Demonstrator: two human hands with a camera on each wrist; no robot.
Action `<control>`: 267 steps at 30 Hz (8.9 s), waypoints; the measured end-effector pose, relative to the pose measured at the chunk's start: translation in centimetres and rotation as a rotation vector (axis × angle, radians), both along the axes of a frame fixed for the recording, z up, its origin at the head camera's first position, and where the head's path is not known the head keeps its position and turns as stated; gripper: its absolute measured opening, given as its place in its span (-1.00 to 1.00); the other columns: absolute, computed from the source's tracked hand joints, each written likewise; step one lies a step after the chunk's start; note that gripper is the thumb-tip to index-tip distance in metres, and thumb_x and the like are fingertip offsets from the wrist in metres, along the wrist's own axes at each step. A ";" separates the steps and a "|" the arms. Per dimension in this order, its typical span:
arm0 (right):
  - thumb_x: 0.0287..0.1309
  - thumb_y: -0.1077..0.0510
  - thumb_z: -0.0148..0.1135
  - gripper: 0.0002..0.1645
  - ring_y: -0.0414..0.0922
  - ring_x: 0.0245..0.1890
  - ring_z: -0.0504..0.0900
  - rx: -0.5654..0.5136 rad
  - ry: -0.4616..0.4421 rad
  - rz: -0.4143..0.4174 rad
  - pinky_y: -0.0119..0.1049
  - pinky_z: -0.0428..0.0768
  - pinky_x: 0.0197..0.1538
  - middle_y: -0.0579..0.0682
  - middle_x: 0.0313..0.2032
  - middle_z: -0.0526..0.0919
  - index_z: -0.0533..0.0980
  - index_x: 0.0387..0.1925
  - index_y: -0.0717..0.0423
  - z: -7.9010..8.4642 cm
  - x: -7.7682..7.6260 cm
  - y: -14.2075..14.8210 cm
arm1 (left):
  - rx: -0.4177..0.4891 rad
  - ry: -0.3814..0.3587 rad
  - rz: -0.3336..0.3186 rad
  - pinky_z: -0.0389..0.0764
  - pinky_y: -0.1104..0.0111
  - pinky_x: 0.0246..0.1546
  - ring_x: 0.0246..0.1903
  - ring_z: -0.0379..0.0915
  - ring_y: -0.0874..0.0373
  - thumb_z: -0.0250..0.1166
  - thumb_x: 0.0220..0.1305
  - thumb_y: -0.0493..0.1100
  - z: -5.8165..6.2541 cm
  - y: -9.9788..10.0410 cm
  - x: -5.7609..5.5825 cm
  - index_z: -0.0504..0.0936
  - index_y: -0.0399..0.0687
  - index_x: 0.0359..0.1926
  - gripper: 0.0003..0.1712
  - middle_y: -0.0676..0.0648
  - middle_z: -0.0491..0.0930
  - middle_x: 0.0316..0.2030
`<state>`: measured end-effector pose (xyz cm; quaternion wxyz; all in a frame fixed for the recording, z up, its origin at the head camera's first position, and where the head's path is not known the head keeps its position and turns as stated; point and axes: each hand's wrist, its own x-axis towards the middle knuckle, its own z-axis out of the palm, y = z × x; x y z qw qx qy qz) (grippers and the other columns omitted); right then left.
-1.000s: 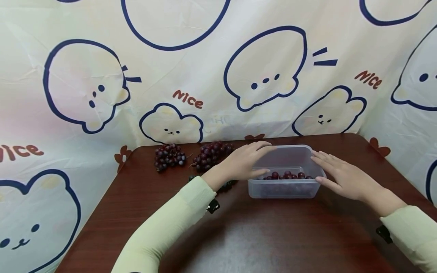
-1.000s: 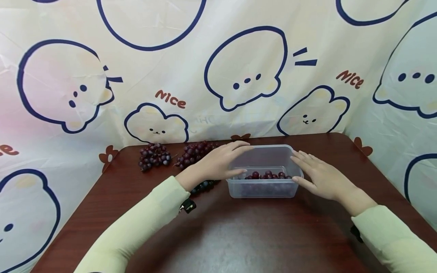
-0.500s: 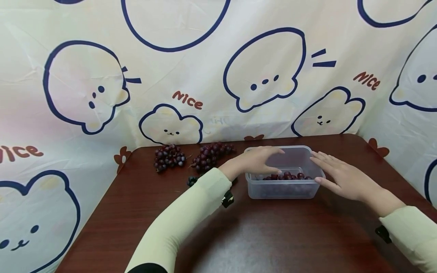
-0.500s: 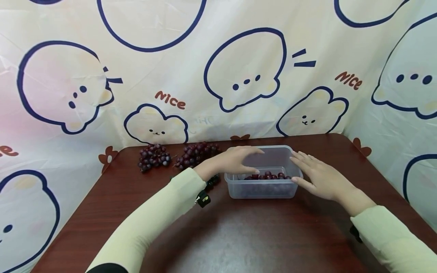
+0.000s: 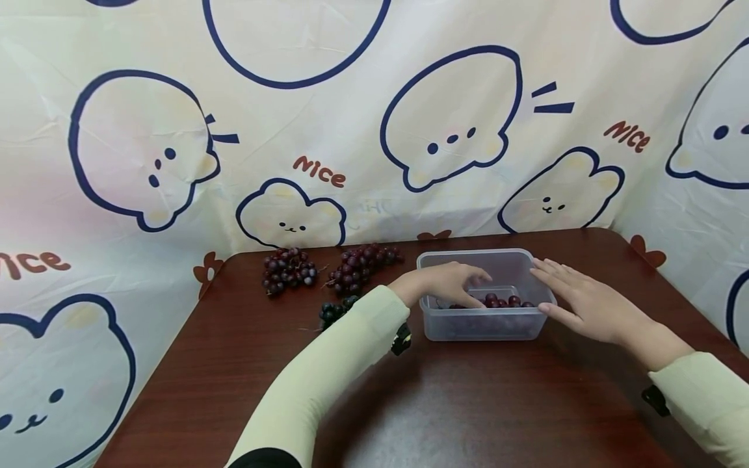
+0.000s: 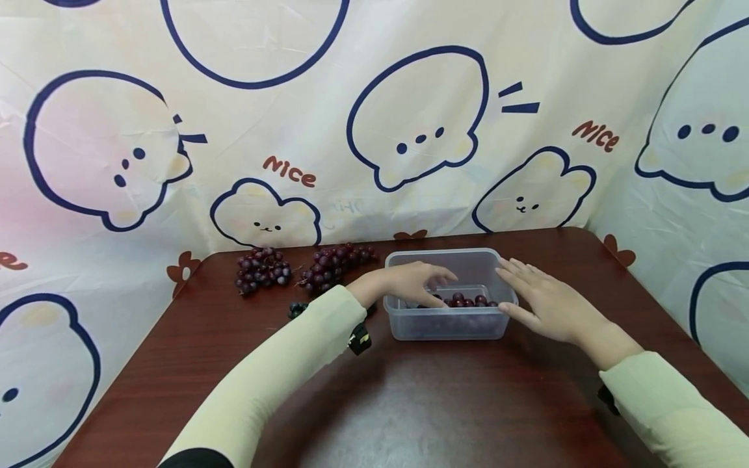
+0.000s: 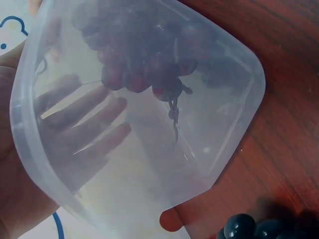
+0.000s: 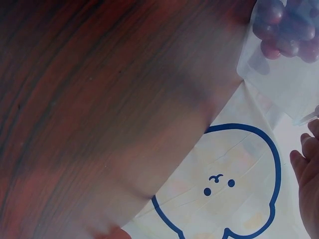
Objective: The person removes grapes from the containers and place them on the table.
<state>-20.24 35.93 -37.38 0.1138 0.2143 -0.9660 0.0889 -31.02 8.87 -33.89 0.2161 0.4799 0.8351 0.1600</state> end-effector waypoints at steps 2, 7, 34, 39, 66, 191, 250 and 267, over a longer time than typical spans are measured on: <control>0.21 -0.18 0.22 -0.15 0.21 0.39 0.15 -0.001 0.000 0.000 0.22 0.23 0.27 0.18 0.41 0.19 0.26 0.41 0.12 0.0 0.0 0.0 | -0.020 -0.026 0.003 0.46 0.44 0.01 0.10 0.43 0.21 0.31 0.29 0.02 -0.2 0.2 -0.1 0.35 -0.03 0.39 -0.30 -0.05 0.49 0.18; 0.20 -0.18 0.23 -0.15 0.22 0.38 0.15 0.002 0.001 0.003 0.24 0.24 0.26 0.19 0.41 0.20 0.26 0.41 0.13 0.0 -0.1 0.1 | -0.062 -0.075 -0.006 0.47 0.43 -0.01 0.11 0.41 0.21 0.36 0.25 0.02 -0.6 0.5 -0.3 0.35 0.02 0.39 -0.28 -0.04 0.47 0.18; 0.21 -0.17 0.23 -0.15 0.20 0.39 0.15 0.003 0.014 0.006 0.21 0.24 0.27 0.18 0.41 0.19 0.26 0.41 0.12 -0.3 -0.2 0.3 | -0.122 -0.211 0.075 0.36 0.38 0.17 0.24 0.25 0.23 0.41 0.19 -0.12 -1.8 2.3 -0.5 0.22 0.01 0.46 -0.14 0.04 0.26 0.36; 0.20 -0.17 0.24 -0.14 0.21 0.39 0.15 -0.003 0.009 0.002 0.23 0.24 0.26 0.20 0.41 0.19 0.26 0.41 0.12 -0.4 -0.3 0.3 | -0.134 -0.225 0.088 0.31 0.39 0.20 0.29 0.17 0.25 0.38 0.21 -0.12 -2.0 2.4 -0.4 0.19 0.02 0.47 -0.14 0.05 0.21 0.39; 0.20 -0.15 0.24 -0.15 0.22 0.37 0.18 -0.011 0.024 0.009 0.22 0.24 0.26 0.20 0.40 0.21 0.26 0.41 0.12 -0.5 -0.2 0.3 | -0.115 -0.174 0.013 0.41 0.46 -0.05 0.07 0.33 0.24 0.21 0.34 -0.16 -2.5 2.8 -0.7 0.32 -0.13 0.36 -0.41 -0.03 0.40 0.18; 0.24 -0.19 0.19 -0.17 0.23 0.39 0.13 -0.013 -0.010 0.007 0.23 0.18 0.29 0.24 0.40 0.19 0.25 0.42 0.12 -0.3 -0.1 0.3 | 0.249 1.489 -0.033 0.56 0.26 -0.01 -0.12 0.52 0.01 0.04 0.46 -0.30 1.4 -3.2 2.5 0.52 0.07 0.26 -0.58 -0.11 0.59 -0.01; 0.22 -0.15 0.23 -0.17 0.19 0.39 0.15 -0.021 0.026 0.017 0.16 0.17 0.33 0.19 0.41 0.20 0.25 0.42 0.09 -0.4 -0.1 0.3 | 0.471 1.507 0.249 0.63 0.12 -0.17 -0.18 0.55 -0.14 0.13 0.37 -0.42 4.1 -16.6 2.2 0.58 -0.11 0.16 -0.61 -0.24 0.61 -0.08; 0.22 -0.12 0.24 -0.17 0.18 0.39 0.15 -0.015 0.048 0.039 0.04 0.11 0.38 0.19 0.41 0.20 0.24 0.42 0.10 -0.5 0.0 0.4 | 0.437 1.472 0.303 0.61 0.02 -0.17 -0.20 0.54 -0.23 0.15 0.33 -0.42 2.5 -22.4 2.7 0.59 -0.16 0.14 -0.62 -0.30 0.59 -0.08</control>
